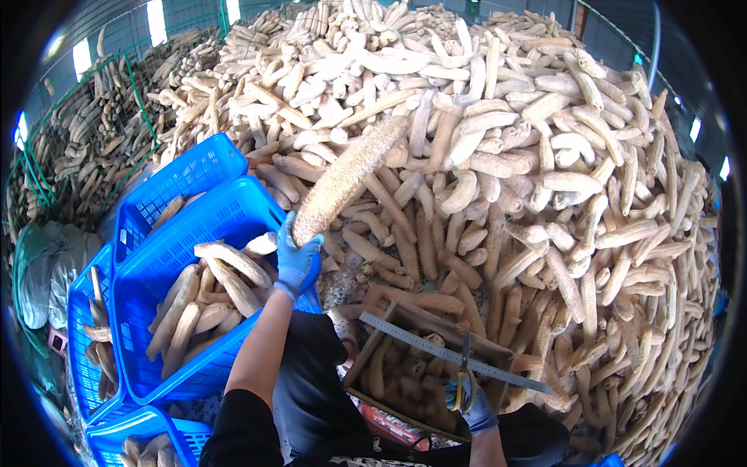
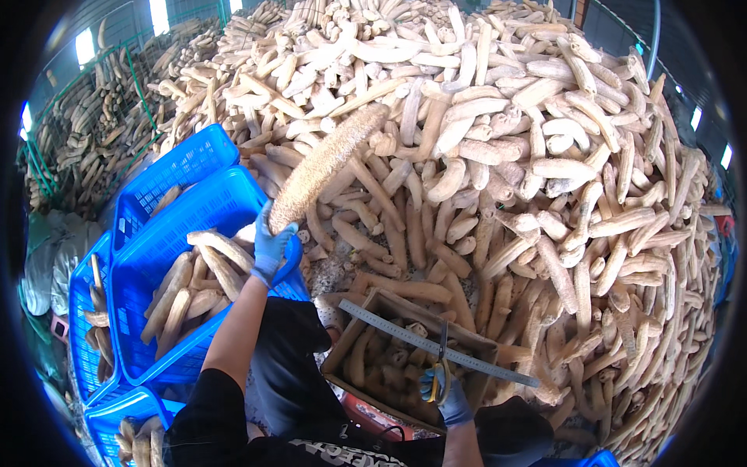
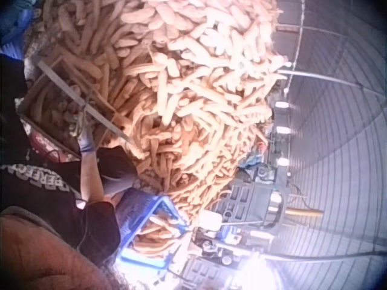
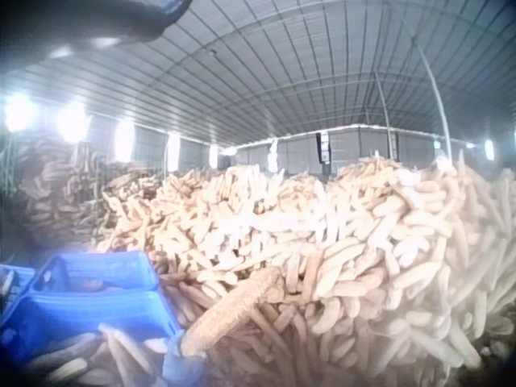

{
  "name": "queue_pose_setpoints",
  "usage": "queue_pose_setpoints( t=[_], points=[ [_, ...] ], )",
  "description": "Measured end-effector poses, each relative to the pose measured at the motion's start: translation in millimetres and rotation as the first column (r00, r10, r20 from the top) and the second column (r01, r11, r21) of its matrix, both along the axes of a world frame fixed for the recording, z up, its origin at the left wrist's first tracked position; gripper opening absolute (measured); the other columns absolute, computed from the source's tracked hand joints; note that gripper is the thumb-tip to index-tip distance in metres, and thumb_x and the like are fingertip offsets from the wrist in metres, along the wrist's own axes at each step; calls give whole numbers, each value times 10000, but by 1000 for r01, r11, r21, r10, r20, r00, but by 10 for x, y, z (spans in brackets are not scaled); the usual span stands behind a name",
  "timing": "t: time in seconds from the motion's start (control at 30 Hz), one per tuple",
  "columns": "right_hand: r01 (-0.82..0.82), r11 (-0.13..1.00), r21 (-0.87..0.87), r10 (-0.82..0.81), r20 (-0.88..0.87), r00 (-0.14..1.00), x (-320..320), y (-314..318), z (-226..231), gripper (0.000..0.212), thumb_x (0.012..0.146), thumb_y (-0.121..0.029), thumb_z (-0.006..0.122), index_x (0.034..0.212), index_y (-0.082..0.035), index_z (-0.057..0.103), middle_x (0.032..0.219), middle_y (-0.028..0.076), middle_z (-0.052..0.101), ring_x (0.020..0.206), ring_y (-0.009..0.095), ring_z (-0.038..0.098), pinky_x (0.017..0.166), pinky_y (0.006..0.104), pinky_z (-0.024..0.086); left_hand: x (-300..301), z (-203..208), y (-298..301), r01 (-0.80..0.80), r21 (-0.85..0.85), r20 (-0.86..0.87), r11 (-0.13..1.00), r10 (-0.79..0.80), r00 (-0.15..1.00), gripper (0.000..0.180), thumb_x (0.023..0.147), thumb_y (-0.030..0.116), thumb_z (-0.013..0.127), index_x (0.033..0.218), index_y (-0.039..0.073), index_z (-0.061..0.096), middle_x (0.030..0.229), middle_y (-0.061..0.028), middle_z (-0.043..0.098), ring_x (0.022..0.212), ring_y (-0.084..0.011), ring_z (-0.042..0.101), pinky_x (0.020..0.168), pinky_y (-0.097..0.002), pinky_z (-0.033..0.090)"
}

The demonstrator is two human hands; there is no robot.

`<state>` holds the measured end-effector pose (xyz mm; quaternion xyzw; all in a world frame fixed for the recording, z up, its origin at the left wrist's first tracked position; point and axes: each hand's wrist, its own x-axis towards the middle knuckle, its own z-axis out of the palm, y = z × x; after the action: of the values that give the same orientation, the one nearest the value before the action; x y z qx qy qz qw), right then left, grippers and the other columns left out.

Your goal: The person measures dried loofahs against a ruler fixed to a box and cuts them to length with shears, placing the trimmed pieces into the box and the remaining sponges into blue crates.

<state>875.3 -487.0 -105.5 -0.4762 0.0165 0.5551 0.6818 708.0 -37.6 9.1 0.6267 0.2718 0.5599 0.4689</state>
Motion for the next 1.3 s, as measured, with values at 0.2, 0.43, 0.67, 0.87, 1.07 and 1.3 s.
queue_pose_setpoints(
  t=[0.2, 0.43, 0.67, 0.87, 1.07, 1.3],
  points=[
    [18, 998, -67, -17, 18, 1000, -45, -13, 47, 317, 887, -367, 585, 934, -54, 591, 771, 55, 616, 619, 165, 603, 526, 290, 505, -429, 92, 494, 135, 603, -798, 787, 591, 120, 747, 684, 258, 742, 1332, 113, 400, 1188, -176, 476, 956, -338, 522, 775, -405, 497],
    [7, 997, -77, -7, 0, 1000, -29, 74, 35, 345, 927, -385, 509, 916, -46, 577, 707, 79, 604, 553, 182, 594, 469, 297, 494, -855, -148, 711, -31, -450, -162, 892, -47, 986, 460, 839, 448, 617, 1105, 77, 564, 873, -41, 634, 656, -93, 571, 486, -216, 451],
    [-125, 981, -146, 174, 396, 902, -116, 74, -30, 368, 882, -310, 577, 1100, -73, 398, 912, 100, 539, 763, 205, 532, 635, 340, 438, -1735, -200, 123, 418, -428, 456, 801, -208, 865, 533, 861, 566, 516, 1179, 138, 532, 956, -7, 621, 747, -115, 561, 505, -241, 421],
    [-157, 909, -386, 417, 855, 307, -369, 560, 517, 778, 833, -189, 623, 1410, -58, 118, 1284, 198, 488, 1166, 310, 504, 983, 457, 416, -2965, -74, -415, -40, -397, 584, 917, 286, 760, 588, 914, 372, 536, 1367, 72, 311, 1381, -102, 360, 1240, -263, 400, 1021, -389, 366],
    [-212, 882, -421, 468, 838, 280, -514, 1156, 618, 722, 805, -254, 638, 1342, -46, 202, 1250, 198, 503, 1146, 315, 510, 966, 443, 422, -5529, 10, -144, -417, -289, 584, 862, 504, 636, 412, 866, 452, 594, 1066, 95, 553, 908, -47, 587, 710, -157, 580, 595, -290, 501],
    [-163, 879, -449, 477, 831, 286, -396, 1331, 599, 675, 773, -330, 655, 1263, -32, 300, 1210, 198, 520, 1123, 319, 517, 947, 427, 429, -6177, 468, 149, -894, -398, 328, 204, 942, 69, 509, 856, 482, 544, 983, -7, 609, 782, -106, 638, 555, -172, 566, 451, -280, 427]
  ],
)
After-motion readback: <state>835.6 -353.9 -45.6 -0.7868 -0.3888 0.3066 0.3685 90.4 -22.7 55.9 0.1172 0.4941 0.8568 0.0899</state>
